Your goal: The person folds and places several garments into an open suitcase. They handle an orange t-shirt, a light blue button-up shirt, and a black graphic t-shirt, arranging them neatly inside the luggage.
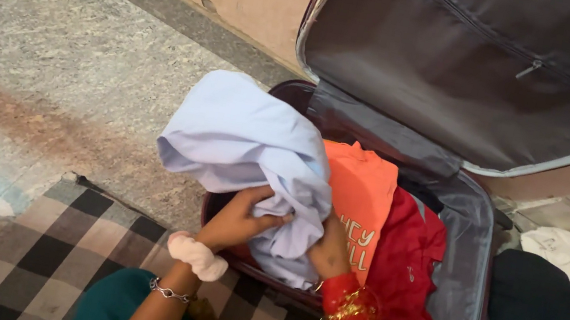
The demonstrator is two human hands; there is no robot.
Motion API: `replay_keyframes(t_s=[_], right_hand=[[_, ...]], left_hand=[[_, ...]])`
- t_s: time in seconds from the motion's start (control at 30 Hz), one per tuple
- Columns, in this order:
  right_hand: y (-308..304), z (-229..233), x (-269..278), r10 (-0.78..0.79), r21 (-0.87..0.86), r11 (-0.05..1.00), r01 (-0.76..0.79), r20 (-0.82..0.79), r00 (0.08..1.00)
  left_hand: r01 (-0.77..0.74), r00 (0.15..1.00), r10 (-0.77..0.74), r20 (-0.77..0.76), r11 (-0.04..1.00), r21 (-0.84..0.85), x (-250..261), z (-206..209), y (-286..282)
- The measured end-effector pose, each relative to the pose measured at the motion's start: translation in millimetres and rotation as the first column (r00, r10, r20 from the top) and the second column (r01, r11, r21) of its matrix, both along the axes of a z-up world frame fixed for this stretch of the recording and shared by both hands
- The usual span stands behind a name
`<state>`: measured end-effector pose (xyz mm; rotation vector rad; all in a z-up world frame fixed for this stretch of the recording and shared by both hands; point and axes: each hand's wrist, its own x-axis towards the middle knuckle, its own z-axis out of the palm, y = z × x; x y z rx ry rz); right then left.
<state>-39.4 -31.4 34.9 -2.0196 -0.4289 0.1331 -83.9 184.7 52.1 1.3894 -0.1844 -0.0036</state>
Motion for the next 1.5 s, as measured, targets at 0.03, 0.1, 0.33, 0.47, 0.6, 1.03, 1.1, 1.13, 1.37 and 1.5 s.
replay_keyframes(t_s=[0.03, 0.1, 0.33, 0.47, 0.6, 1.03, 1.1, 1.13, 1.37, 1.5], right_hand=[[-7.1, -10.8, 9.5, -0.068, 0.084, 0.994, 0.073, -0.057, 0.996], [-20.5, -32.7, 29.5, -0.176, 0.238, 0.947, 0.218, -0.187, 0.967], [-75.6, -33.1, 69.1, -0.439, 0.709, 0.403, 0.579, -0.406, 0.802], [-49.1, -7.8, 31.9, -0.629, 0.449, 0.719, 0.531, 0.094, 0.772], [-13.6, 6.0, 11.8, -0.332, -0.232, 0.886, 0.402, 0.289, 0.898], [-172.5, 85.5, -1.6, -0.595, 0.298, 0.793, 0.531, 0.566, 0.571], [-199.7, 84.6, -19.0, -0.568, 0.245, 0.775, 0.583, 0.673, 0.473], [-213.1, 79.6, -28.0, -0.516, 0.14, 0.772, 0.62, 0.707, 0.483], [-259.0, 1.9, -65.1, -0.329, -0.383, 0.671, 0.634, 0.612, 0.719], [-251.5, -4.7, -70.0, -0.323, -0.367, 0.574, 0.732, 0.72, 0.614]], left_hand=[[-0.073, 0.996, 0.07, -0.054, 0.995, -0.068, 1.5, -2.9, 1.1], [-0.236, 0.964, 0.205, -0.172, 0.954, -0.186, 1.7, -7.1, 6.2], [-0.541, 0.835, 0.439, -0.331, 0.549, -0.637, 8.2, 1.1, 22.7], [-0.495, 0.858, 0.403, -0.318, 0.484, -0.722, 3.9, 11.1, 23.2], [-0.473, 0.87, 0.38, -0.314, 0.465, -0.749, 0.0, 18.0, 23.6], [-0.335, 0.937, 0.329, 0.117, 0.942, 0.032, -0.4, 6.6, 6.0], [-0.126, 0.983, 0.076, 0.165, 0.939, 0.32, -0.4, 1.9, 3.5], [-0.031, 0.994, -0.014, 0.105, 0.91, 0.413, 0.0, -2.1, 1.2], [0.176, 0.975, -0.22, -0.028, 0.69, 0.702, 3.6, -29.4, -4.3], [0.197, 0.975, -0.213, -0.061, 0.703, 0.684, 6.0, -15.3, -1.4]])
